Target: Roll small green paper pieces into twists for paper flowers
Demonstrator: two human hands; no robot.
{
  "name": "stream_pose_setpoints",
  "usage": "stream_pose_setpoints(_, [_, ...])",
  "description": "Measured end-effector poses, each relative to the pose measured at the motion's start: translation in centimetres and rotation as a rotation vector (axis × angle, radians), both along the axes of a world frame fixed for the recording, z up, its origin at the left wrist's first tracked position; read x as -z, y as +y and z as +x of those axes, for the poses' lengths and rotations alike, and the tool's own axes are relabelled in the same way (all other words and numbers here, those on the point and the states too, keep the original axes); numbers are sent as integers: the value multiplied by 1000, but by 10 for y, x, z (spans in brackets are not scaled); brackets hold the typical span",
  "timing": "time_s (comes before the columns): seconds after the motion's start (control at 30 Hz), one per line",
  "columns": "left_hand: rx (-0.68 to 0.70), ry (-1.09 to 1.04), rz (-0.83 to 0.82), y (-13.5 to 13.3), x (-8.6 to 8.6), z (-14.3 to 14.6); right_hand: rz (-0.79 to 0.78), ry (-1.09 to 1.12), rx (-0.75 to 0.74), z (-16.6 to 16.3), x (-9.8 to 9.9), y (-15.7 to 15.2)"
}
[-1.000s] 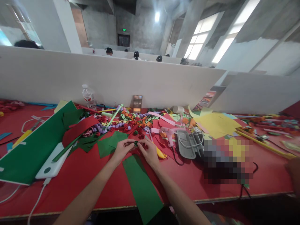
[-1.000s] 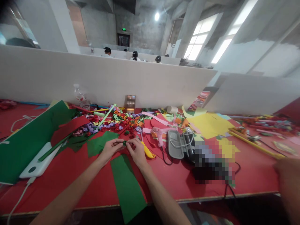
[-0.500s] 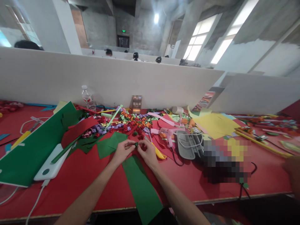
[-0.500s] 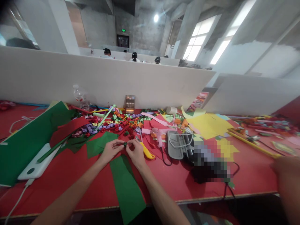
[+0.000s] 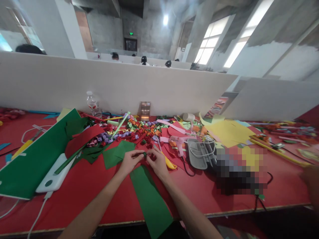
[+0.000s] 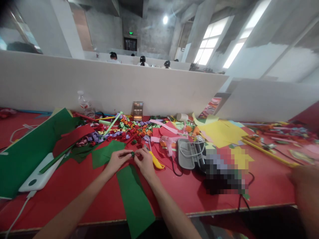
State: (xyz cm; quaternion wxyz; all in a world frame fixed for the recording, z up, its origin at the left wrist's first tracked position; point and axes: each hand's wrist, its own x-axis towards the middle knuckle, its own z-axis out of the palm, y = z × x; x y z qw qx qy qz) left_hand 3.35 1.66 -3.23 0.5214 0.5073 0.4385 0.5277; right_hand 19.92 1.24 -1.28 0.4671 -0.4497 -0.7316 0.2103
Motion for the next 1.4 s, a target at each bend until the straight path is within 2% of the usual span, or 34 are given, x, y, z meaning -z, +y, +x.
stream_pose_setpoints(0.7, [24, -18, 16, 5, 10, 0, 20, -10, -64, -3, -2, -6])
stream_pose_setpoints(1.0, [36, -32, 17, 4, 7, 0, 48, 5, -42, -2, 3, -4])
stream_pose_setpoints(1.2, [67, -71, -20, 5, 8, -1, -4, -4, 5, -3, 4, -4])
stream_pose_setpoints(1.4, [51, -39, 14, 6, 10, -2, 1, -12, 2, -5, 3, -4])
